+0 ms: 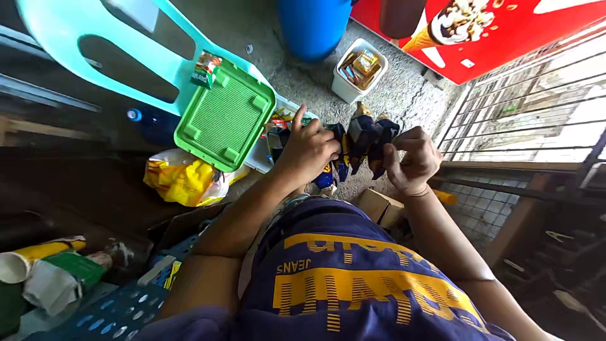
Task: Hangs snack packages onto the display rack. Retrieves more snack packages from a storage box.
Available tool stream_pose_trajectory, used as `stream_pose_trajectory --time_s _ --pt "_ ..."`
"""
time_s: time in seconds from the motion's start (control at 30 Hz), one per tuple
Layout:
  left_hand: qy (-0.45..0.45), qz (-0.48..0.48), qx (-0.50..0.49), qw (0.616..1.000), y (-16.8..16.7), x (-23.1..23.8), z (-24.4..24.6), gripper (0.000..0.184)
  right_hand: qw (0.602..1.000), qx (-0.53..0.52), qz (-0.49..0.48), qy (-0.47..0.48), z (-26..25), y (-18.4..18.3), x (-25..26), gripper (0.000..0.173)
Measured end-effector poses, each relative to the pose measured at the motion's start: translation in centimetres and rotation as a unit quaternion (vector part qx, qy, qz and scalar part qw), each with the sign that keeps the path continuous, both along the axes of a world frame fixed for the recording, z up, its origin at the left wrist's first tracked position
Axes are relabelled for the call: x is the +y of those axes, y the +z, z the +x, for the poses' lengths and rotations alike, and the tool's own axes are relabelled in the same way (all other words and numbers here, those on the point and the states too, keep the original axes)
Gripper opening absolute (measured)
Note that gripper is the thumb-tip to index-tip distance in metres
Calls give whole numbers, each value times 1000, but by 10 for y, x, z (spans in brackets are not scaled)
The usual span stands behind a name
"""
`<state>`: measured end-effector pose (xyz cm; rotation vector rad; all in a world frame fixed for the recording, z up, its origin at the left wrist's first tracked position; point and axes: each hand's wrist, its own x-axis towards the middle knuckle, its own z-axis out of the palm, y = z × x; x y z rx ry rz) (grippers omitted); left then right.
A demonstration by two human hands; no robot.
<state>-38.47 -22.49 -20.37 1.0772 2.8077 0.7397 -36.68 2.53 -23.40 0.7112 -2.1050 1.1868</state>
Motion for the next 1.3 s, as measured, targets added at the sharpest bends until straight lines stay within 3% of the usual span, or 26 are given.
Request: stream_pose_trajectory --time_s 0.23,0.37,0.47,0.6,0.8,0.9,1.03,1.17,1.3 --pt "-38 70 86 993 68 -2 -22 11 988 27 -153 -4 2 74 -15 24" --pt "17 282 199 938 96 -25 -8 16 980 61 -191 -16 5 97 -19 26" --pt "50 354 234 904 74 -45 17 35 976 66 -205 -32 10 109 -19 28" --pt "107 286 256 917 25 -48 44 66 972 65 -221 -38 14 121 -21 32" --pt "164 275 370 872 16 -44 40 59 961 50 -272 -22 20 138 -29 29" --pt "109 347 344 866 22 -53 42 77 952 52 -301 -25 19 144 -31 28" --pt "63 395 259 879 63 -82 39 36 946 53 -320 -17 19 144 -23 27" --pt "36 341 143 929 103 -94 13 22 940 75 -332 -15 20 147 -26 28" --pt "24 302 86 949 122 -92 -1 24 945 97 -312 -32 25 152 -26 28"
